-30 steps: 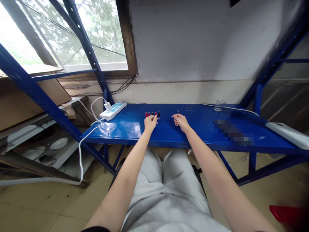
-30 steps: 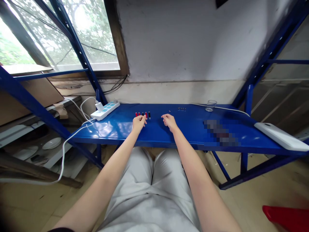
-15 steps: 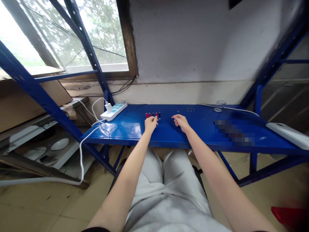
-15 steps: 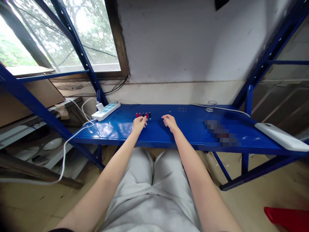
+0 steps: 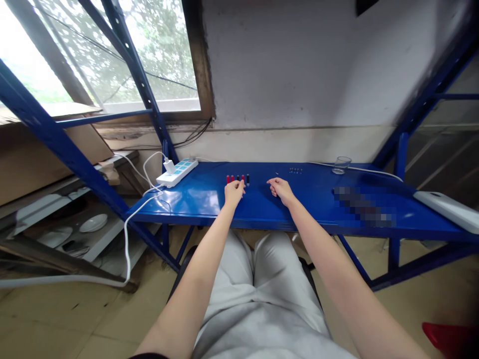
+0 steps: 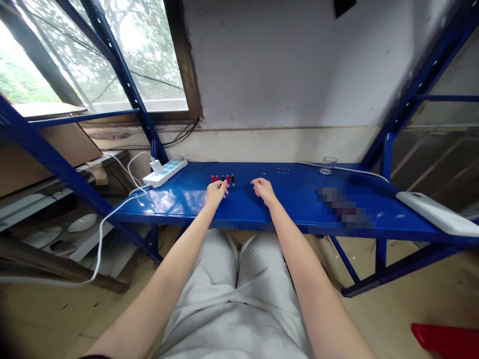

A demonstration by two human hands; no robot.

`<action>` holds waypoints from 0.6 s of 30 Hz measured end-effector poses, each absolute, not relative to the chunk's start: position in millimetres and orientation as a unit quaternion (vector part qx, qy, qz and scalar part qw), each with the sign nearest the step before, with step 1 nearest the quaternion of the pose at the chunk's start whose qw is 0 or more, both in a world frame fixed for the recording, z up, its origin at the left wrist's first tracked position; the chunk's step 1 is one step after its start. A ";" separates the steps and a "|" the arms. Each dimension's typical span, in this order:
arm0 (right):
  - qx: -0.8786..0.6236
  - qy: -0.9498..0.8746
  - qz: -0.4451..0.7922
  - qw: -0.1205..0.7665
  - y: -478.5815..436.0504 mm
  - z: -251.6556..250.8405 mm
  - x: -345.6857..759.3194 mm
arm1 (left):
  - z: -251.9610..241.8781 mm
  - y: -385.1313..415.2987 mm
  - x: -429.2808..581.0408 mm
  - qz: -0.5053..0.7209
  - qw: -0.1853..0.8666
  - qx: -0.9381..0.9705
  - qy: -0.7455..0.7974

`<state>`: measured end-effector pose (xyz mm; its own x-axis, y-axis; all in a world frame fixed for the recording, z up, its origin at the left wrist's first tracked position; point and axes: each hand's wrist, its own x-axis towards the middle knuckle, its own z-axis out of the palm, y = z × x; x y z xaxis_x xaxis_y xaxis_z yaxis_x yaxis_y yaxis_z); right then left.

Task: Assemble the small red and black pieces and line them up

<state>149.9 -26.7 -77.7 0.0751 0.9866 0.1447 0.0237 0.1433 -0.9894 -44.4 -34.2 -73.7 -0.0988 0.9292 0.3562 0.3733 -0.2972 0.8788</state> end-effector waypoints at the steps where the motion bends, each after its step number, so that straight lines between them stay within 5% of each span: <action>1: -0.498 -0.531 0.420 0.542 -26.4 -78.4 149.3 | -73.5 -34.4 -44.6 0.522 0.266 0.615 0.528; 10: -0.572 -0.741 0.108 0.334 -21.9 -75.2 130.7 | -75.6 -32.9 -44.1 0.546 0.237 0.601 0.533; 18: -0.637 -0.727 0.070 0.247 -0.8 -72.2 96.8 | -75.4 -33.6 -44.6 0.546 0.247 0.595 0.535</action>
<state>96.8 -0.8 -72.2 -0.0658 0.9604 0.2708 0.8913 0.1786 -0.4167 -44.6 -33.6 -75.4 -0.1689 0.9072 0.3853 0.3676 -0.3048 0.8786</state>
